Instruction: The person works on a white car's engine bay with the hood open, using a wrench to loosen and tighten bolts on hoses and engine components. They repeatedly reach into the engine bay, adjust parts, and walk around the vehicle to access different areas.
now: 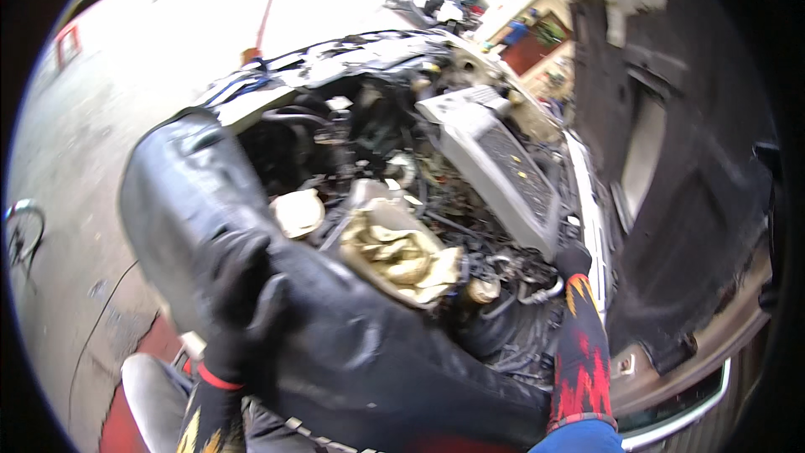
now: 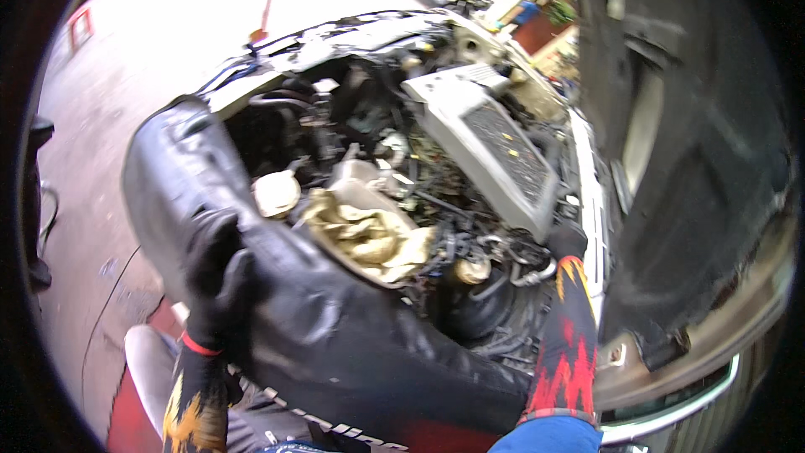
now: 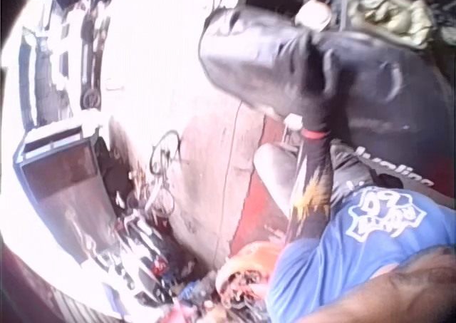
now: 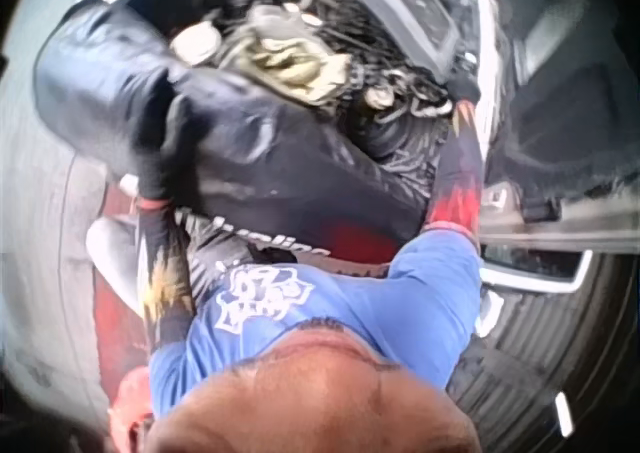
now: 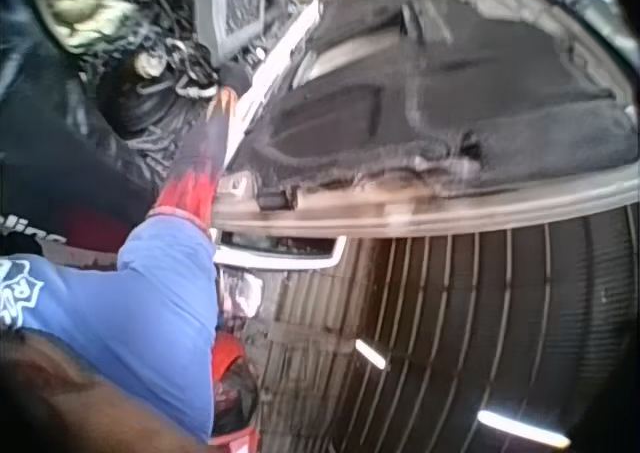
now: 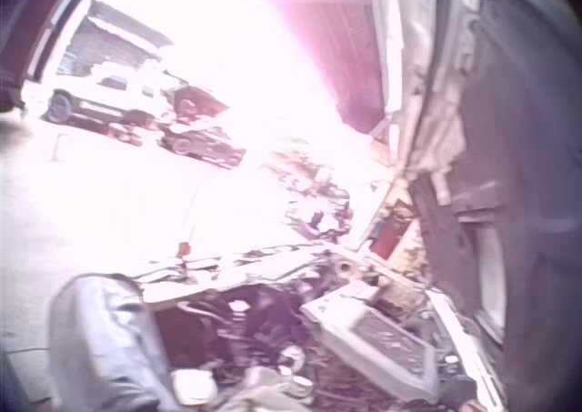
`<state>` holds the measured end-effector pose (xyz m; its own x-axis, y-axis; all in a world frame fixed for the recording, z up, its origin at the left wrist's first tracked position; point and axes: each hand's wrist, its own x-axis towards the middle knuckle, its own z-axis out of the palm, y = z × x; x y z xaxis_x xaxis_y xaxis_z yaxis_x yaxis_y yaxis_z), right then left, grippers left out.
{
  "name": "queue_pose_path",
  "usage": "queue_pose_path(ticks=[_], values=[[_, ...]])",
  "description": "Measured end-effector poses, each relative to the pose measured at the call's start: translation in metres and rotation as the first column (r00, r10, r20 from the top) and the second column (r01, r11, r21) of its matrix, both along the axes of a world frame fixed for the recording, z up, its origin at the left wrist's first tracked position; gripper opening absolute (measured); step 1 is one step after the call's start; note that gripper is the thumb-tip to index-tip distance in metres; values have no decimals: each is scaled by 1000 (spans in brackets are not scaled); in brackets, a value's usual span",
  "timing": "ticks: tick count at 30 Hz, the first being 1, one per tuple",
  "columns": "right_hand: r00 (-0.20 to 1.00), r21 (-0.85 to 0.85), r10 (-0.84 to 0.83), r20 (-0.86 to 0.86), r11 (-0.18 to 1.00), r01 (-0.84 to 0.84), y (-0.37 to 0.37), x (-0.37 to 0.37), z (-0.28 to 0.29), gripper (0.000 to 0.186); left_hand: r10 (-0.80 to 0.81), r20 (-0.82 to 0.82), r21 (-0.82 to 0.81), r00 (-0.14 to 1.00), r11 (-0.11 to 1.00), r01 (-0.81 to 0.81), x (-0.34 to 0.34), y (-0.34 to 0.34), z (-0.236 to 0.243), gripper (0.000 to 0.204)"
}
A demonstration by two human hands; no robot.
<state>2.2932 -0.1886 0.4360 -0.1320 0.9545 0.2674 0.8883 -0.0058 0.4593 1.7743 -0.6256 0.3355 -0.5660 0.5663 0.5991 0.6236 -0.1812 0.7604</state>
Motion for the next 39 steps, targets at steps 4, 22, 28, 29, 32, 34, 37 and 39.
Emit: queue_pose_path(ticks=[4,22,28,29,32,34,37,39], values=[[980,1,122,160,992,-124,-18,8,-19,29,14,-17,-59,1000,998,-15,-2,-5,-24,51],[6,259,861,-509,160,-953,-611,-433,-109,24,161,636,-689,754,559,462,-78,-600,-276,53],[774,-720,212,-597,285,-633,-716,-421,-321,76,686,651,-754,326,636,168,-211,-942,-227,57],[816,-748,87,-572,353,-562,-717,-399,-347,83,662,749,-662,-7,749,-21,-236,-956,-215,54],[837,-807,-105,-536,357,-471,-722,-350,-405,80,510,845,-527,163,844,93,-316,-903,-225,47],[848,-877,-263,-460,287,-386,-733,-339,-429,79,468,858,-501,212,854,141,-360,-856,-220,42],[754,-901,-501,-425,149,-408,-744,-374,-453,77,462,452,-785,763,612,95,-397,-740,-231,40],[587,-847,-685,-433,86,-524,-738,-429,-467,77,139,242,-840,960,526,135,-417,-653,-241,32]])
